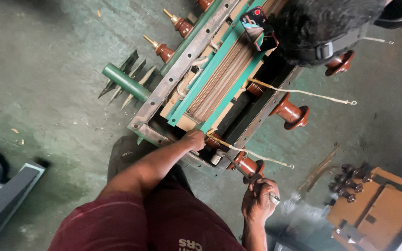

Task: The person uses wrenches to tighten bolts on a transformer core-and-coil assembly resting on the workshop floor, repositioning around the unit and reaching into the frame to fasten hardware. They move around the assembly, pick up fasteners from a small box, and continue tightening bolts on different sides before stepping away.

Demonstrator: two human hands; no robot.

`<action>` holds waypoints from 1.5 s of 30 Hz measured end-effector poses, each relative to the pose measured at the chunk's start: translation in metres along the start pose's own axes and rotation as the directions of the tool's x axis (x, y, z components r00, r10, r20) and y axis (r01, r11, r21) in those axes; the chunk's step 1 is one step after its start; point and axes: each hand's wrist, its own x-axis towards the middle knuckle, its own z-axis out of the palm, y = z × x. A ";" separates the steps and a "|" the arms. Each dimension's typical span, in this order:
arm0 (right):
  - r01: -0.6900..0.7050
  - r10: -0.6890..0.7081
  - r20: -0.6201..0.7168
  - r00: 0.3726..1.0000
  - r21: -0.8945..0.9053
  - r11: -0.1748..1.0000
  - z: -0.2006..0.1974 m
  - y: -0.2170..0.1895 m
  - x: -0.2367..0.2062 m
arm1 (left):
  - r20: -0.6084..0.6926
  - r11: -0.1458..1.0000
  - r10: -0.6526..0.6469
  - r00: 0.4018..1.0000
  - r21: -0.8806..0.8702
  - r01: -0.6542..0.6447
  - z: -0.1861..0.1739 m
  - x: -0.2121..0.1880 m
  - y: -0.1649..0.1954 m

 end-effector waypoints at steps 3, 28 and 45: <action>-0.001 0.001 0.006 1.000 -0.004 1.000 0.001 -0.001 0.002 | 0.001 0.999 0.019 1.000 -0.025 -0.019 -0.003 -0.003 0.001; -0.028 0.027 0.049 0.998 0.029 0.999 0.003 0.008 0.015 | 0.041 0.994 -0.082 0.996 -0.076 0.085 -0.023 -0.006 0.014; -0.005 0.002 0.063 0.998 0.040 0.999 0.004 0.015 0.024 | 0.005 1.000 -0.005 1.000 -0.007 0.005 -0.013 0.005 0.012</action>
